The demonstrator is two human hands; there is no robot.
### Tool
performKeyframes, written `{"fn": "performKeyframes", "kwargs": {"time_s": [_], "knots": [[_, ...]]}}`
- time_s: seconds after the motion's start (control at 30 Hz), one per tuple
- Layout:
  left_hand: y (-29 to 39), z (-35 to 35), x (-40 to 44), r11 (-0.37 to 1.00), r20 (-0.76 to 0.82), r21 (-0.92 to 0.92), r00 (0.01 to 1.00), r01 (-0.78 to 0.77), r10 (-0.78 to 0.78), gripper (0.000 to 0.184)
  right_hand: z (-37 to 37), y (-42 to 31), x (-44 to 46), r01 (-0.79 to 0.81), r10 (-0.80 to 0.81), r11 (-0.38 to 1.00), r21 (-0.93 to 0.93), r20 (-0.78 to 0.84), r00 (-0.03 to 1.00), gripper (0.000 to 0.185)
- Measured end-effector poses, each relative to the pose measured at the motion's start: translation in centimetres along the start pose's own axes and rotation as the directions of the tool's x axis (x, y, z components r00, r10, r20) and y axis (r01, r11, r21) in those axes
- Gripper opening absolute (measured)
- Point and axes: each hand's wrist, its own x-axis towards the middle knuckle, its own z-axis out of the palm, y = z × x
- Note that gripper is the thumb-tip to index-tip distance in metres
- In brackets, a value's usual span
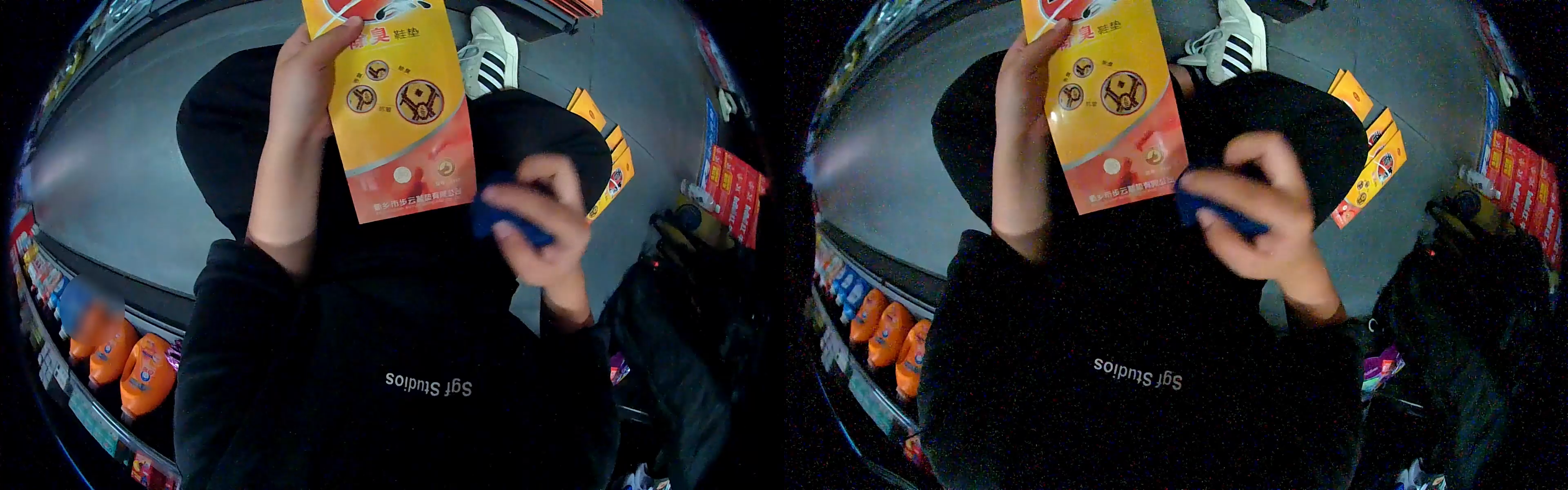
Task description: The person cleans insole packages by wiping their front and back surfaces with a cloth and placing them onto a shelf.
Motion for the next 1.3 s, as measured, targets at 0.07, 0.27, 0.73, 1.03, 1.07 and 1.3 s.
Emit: {"fn": "performKeyframes", "kwargs": {"time_s": [0.07, 0.27, 0.73, 1.03, 1.07, 1.3], "knots": [[-0.1, 0.4, -0.3, 1.0, 0.002, 0.02, 1.0, 0.018, -0.018, 0.026, -0.7, 0.4, 1.3, -0.018, 0.009, 0.998, -0.062, -0.145, 0.989, 0.037], [-0.6, 2.5, -1.3, 1.0, 0.086, -0.012, 0.996, 0.002, 0.0, 0.025, 0.4, 2.4, 6.6, 0.088, -0.149, 0.967, -0.237, -0.254, 0.956, 0.034], [0.0, 2.8, -2.1, 0.998, 0.097, 0.028, 0.994, 0.052, -0.054, 0.023, 5.5, -0.3, 2.0, 0.254, -0.192, 0.889, -0.381, 0.193, 0.962, 0.042], [1.6, 3.0, -1.7, 0.985, 0.088, -0.016, 0.981, 0.173, -0.171, 0.068, 2.2, -0.1, 2.7, 0.031, -0.038, 0.998, -0.056, -0.132, 0.991, 0.035], [1.7, 3.1, -1.7, 0.976, 0.092, -0.018, 0.972, 0.217, -0.215, 0.083, 2.2, 0.5, 3.0, -0.037, 0.023, 0.998, -0.058, -0.227, 0.974, 0.037], [0.3, 2.7, -1.9, 1.0, 0.024, 0.021, 1.0, -0.011, 0.01, 0.028, 4.3, 2.5, 1.8, -0.435, 0.536, 0.731, 0.526, -0.048, 0.843, 0.045]]}}
